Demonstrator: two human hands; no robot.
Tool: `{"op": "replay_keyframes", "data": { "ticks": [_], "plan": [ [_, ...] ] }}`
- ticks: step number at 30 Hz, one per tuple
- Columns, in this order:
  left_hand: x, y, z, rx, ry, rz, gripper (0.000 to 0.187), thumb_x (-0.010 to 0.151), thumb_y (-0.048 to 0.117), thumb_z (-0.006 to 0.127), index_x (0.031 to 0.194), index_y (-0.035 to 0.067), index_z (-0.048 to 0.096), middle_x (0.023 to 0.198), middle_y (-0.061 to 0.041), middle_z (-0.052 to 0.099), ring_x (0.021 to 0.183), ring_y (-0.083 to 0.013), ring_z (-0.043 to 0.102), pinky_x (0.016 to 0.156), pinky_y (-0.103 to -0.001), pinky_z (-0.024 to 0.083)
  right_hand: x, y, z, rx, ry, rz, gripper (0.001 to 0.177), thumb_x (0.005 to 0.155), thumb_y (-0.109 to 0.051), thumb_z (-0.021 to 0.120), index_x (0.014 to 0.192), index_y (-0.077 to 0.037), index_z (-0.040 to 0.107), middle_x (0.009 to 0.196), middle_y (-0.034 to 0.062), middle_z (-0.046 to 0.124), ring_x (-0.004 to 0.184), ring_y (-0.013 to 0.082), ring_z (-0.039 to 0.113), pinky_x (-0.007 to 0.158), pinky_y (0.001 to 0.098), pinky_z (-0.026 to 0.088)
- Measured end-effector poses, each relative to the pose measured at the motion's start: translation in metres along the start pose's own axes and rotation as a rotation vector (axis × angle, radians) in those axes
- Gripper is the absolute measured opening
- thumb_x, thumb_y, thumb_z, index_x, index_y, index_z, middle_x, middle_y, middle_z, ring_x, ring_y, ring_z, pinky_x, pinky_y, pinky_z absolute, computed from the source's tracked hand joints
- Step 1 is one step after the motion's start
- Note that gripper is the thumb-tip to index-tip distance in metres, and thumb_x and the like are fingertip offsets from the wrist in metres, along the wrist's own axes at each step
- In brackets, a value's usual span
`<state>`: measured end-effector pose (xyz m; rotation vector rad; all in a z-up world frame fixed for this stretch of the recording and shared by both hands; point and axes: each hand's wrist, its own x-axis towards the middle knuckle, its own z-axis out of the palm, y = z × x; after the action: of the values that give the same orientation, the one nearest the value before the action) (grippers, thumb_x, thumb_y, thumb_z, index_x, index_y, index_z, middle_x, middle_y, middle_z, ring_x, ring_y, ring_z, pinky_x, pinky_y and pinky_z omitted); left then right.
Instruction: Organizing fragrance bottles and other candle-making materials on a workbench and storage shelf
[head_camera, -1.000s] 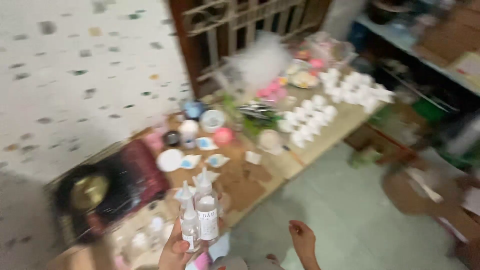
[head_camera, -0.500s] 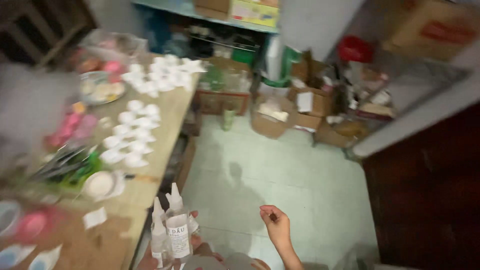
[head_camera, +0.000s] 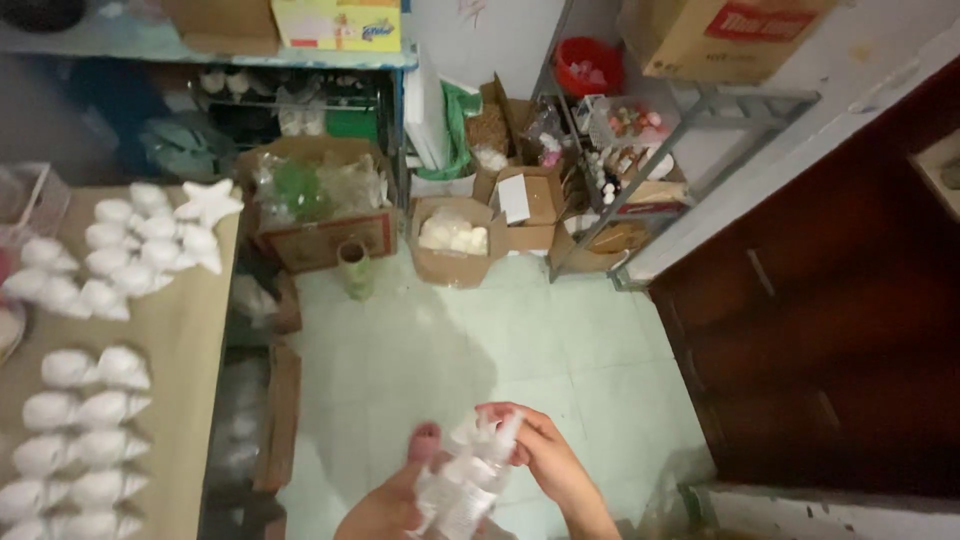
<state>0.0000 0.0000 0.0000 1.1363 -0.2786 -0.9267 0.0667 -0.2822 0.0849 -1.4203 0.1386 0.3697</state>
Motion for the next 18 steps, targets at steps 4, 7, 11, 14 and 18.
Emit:
{"op": "replay_keyframes", "data": {
  "ticks": [4,7,11,14,18],
  "plan": [
    [0.244,-0.139,-0.094,-0.141,0.820,-0.562,0.121,0.062,0.028,0.105,0.152,-0.001,0.030,0.148,-0.019,0.049,0.137,-0.0239,0.055,0.109,-0.028,0.046,0.074,-0.005,-0.065,0.104,-0.072,0.037,0.037,0.089,0.000,0.062,0.121,0.018,0.068,0.104,0.0206,0.072,0.089,0.0241,0.063,0.078,0.0339,0.049],
    [0.135,0.141,-0.045,0.532,0.025,0.328,0.107,0.084,0.095,0.033,0.141,0.007,0.055,0.135,-0.009,0.068,0.125,-0.0248,0.063,0.106,-0.031,0.037,0.101,-0.094,-0.057,-0.111,-0.153,0.018,0.020,0.080,0.004,0.058,0.088,0.008,0.076,0.074,0.0091,0.063,0.061,0.0150,0.047,0.052,0.0279,0.038],
    [0.241,0.126,-0.090,-0.552,-0.354,-0.096,0.097,0.052,0.017,0.086,0.141,-0.003,0.051,0.127,-0.013,0.067,0.113,-0.0244,0.066,0.096,-0.028,0.053,0.144,-0.100,-0.104,-0.023,-0.105,-0.100,0.019,0.084,0.005,0.062,0.096,0.008,0.077,0.097,0.0136,0.074,0.066,0.0166,0.053,0.055,0.0276,0.042],
    [0.279,0.174,-0.093,-0.400,-0.290,-0.115,0.109,0.052,0.042,0.094,0.141,-0.001,0.049,0.133,-0.014,0.062,0.121,-0.0245,0.059,0.107,-0.032,0.044,0.171,-0.104,-0.147,-0.056,-0.018,-0.164,0.032,0.075,0.006,0.064,0.100,0.005,0.082,0.094,0.0108,0.071,0.068,0.0159,0.051,0.057,0.0278,0.037],
    [0.337,0.243,-0.092,-0.565,-0.227,-0.064,0.103,0.065,0.037,0.087,0.147,-0.003,0.041,0.129,-0.019,0.061,0.097,-0.0214,0.063,0.076,-0.029,0.050,0.224,-0.119,-0.228,0.006,0.197,-0.176,0.014,0.089,0.004,0.071,0.098,0.009,0.081,0.096,0.0143,0.071,0.061,0.0151,0.048,0.051,0.0273,0.037]
  ]
}}
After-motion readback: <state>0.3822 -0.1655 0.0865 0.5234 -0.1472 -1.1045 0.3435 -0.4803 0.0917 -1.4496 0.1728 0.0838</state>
